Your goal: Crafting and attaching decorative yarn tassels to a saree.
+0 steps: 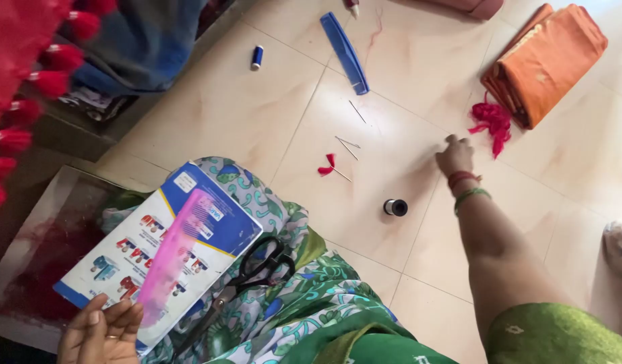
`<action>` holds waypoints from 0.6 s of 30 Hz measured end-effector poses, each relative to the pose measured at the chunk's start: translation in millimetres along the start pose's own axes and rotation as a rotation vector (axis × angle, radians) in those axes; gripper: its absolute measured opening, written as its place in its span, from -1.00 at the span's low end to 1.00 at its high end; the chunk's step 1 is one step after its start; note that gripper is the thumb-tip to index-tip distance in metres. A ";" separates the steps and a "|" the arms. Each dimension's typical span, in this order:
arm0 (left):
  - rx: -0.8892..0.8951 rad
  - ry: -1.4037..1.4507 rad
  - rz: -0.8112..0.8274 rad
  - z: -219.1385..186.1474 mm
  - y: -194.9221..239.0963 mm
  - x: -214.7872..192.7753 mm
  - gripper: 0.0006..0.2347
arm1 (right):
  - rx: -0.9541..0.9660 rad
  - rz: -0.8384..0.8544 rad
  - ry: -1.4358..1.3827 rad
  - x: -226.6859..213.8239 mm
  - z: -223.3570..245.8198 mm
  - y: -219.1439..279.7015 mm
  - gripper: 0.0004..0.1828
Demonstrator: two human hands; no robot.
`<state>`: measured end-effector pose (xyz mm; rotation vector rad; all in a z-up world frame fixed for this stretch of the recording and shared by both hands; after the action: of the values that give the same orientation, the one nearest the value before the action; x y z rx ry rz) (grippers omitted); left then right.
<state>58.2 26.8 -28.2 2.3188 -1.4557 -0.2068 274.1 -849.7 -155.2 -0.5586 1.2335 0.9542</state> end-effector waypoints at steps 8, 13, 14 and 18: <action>0.068 -0.015 -0.037 -52.0 29.3 67.4 -0.80 | 0.076 0.191 0.155 -43.5 9.6 -19.1 0.03; 0.062 -0.006 -0.131 -78.1 44.6 98.7 -0.79 | 0.008 0.349 0.086 -9.2 -36.9 -44.7 0.12; 0.067 0.010 -0.145 -82.6 47.2 104.0 -0.79 | -0.039 0.295 0.034 -1.1 -54.1 -53.8 0.10; 0.117 0.070 -0.152 -76.1 47.5 91.5 -0.78 | -0.133 0.199 0.032 15.6 -75.6 -69.6 -0.05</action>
<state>84.6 -53.9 67.9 2.5067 -1.2909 -0.0832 293.5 -941.5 -199.8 -0.5644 1.2780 1.2055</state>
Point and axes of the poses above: each hand's wrist, its own y-axis away from the middle knuckle, its own x-axis out of the palm, z = x × y, the point moved 7 cm from there along -y, towards the middle knuckle, and after that the axes turned 10 degrees about -y, right-handed, at the moved point
